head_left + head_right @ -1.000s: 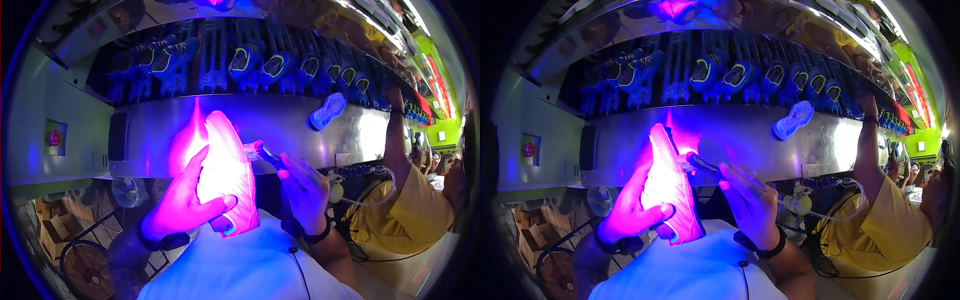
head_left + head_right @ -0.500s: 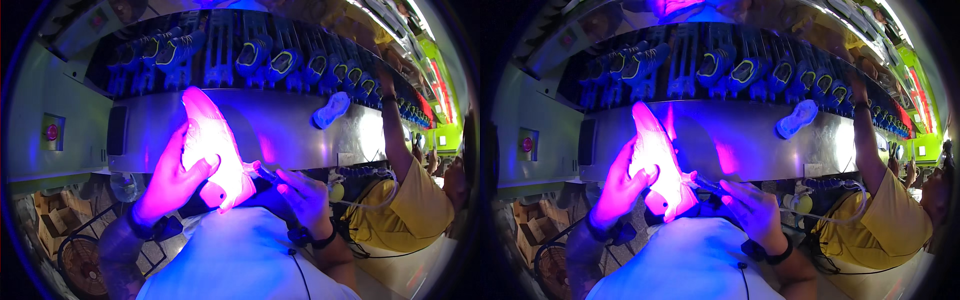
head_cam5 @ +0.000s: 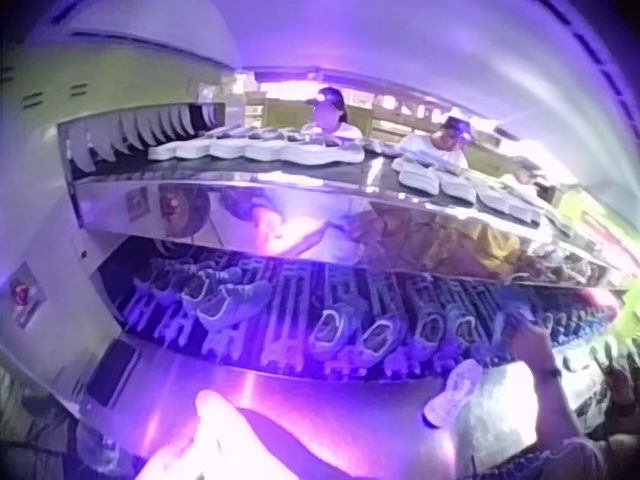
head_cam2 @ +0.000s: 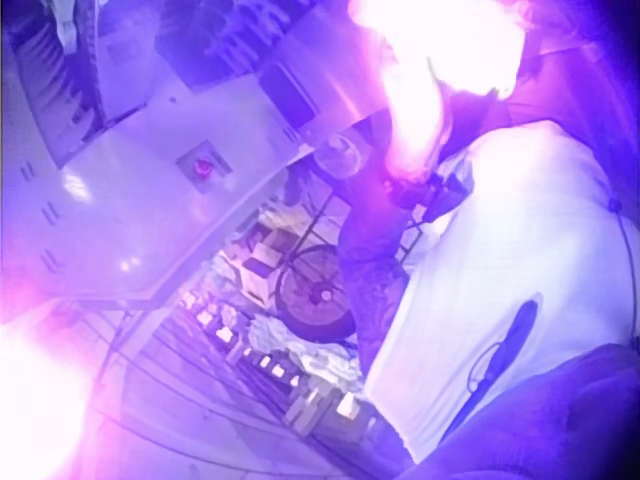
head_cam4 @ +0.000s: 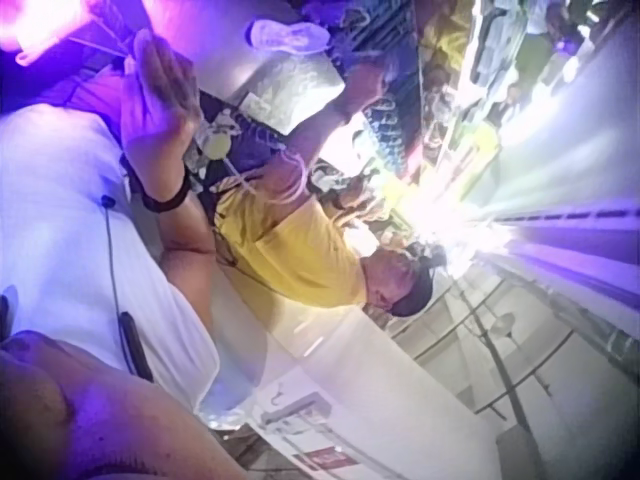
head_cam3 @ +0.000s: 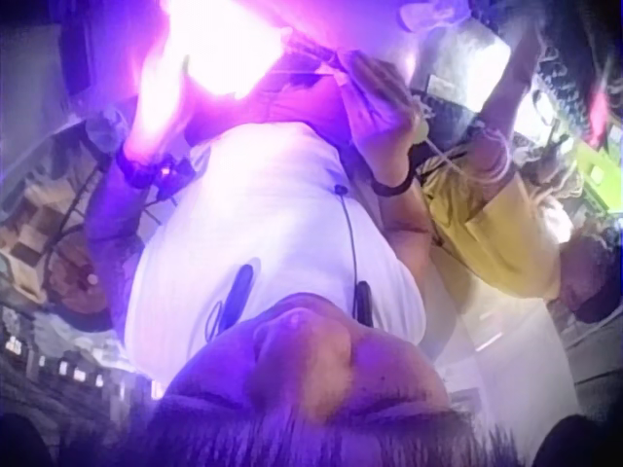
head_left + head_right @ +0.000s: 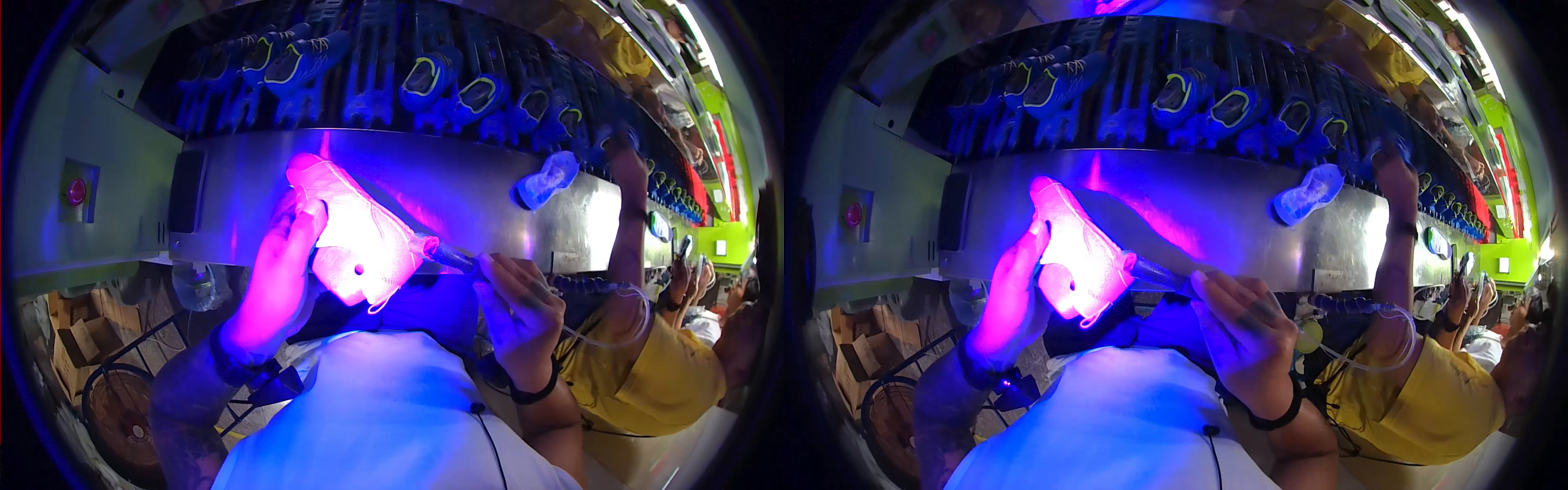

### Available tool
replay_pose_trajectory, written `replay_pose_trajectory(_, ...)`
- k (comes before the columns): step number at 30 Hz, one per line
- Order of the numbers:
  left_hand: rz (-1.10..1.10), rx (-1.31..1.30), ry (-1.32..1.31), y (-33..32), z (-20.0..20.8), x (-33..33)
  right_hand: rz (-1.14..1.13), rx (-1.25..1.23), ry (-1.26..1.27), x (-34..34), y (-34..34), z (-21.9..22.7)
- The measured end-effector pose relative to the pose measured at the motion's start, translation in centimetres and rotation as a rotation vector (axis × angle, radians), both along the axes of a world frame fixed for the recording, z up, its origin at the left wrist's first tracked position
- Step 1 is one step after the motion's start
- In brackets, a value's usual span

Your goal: Apply glue to shoe parts on an assembly line.

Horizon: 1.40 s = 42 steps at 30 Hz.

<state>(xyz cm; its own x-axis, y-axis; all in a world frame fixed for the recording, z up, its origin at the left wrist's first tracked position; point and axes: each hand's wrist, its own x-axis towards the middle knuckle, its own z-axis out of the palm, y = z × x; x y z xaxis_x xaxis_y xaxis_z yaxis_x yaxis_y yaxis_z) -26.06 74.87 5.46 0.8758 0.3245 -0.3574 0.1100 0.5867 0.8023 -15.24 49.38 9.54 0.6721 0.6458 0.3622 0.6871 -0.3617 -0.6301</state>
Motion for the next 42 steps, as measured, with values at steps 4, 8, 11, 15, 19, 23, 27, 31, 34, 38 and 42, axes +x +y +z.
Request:
replay_pose_trajectory(4, -0.033, -0.203, 0.012, -0.2, 0.5, -0.4, 0.045, 0.004, -0.109, 0.8, 0.9, 0.7)
replay_pose_trajectory(8, -0.004, -0.326, 0.105, -0.9, 1.3, -0.8, 0.083, 0.034, -0.124, 1.5, 1.3, 1.1)
replay_pose_trajectory(11, 0.012, -0.43, 0.103, -0.7, 0.8, -1.6, 0.107, 0.024, -0.151, 1.9, 1.7, 1.6)
replay_pose_trajectory(15, -0.079, -0.744, 0.157, -0.7, 1.1, -3.1, 0.137, 0.054, -0.154, 2.2, 1.8, 2.0)
replay_pose_trajectory(19, -0.002, -1.086, 0.153, -1.3, 0.2, -4.2, 0.179, 0.045, -0.146, 2.8, 1.6, 1.8)
replay_pose_trajectory(23, -0.026, -1.275, 0.234, -1.8, 1.4, -4.5, 0.212, 0.084, -0.118, 2.8, 1.6, 1.7)
replay_pose_trajectory(27, -0.04, -1.296, 0.211, -2.3, 1.2, -5.5, 0.202, 0.106, -0.086, 2.5, 1.4, 0.7)
replay_pose_trajectory(31, -0.016, -1.388, 0.267, -2.2, 2.0, -5.7, 0.156, 0.073, 0.008, 1.8, 1.1, -0.6)
replay_pose_trajectory(34, -0.007, -1.36, 0.29, -2.5, 1.9, -6.7, 0.123, 0.109, 0.093, 0.9, 0.7, -3.8)
replay_pose_trajectory(38, -0.068, -1.229, 0.318, -2.0, 0.7, -7.2, 0.062, 0.031, 0.176, 0.6, 2.3, -5.5)
replay_pose_trajectory(42, -0.118, -1.212, 0.258, -0.5, 0.4, -6.7, 0.042, 0.154, 0.532, 0.6, 4.5, -3.4)
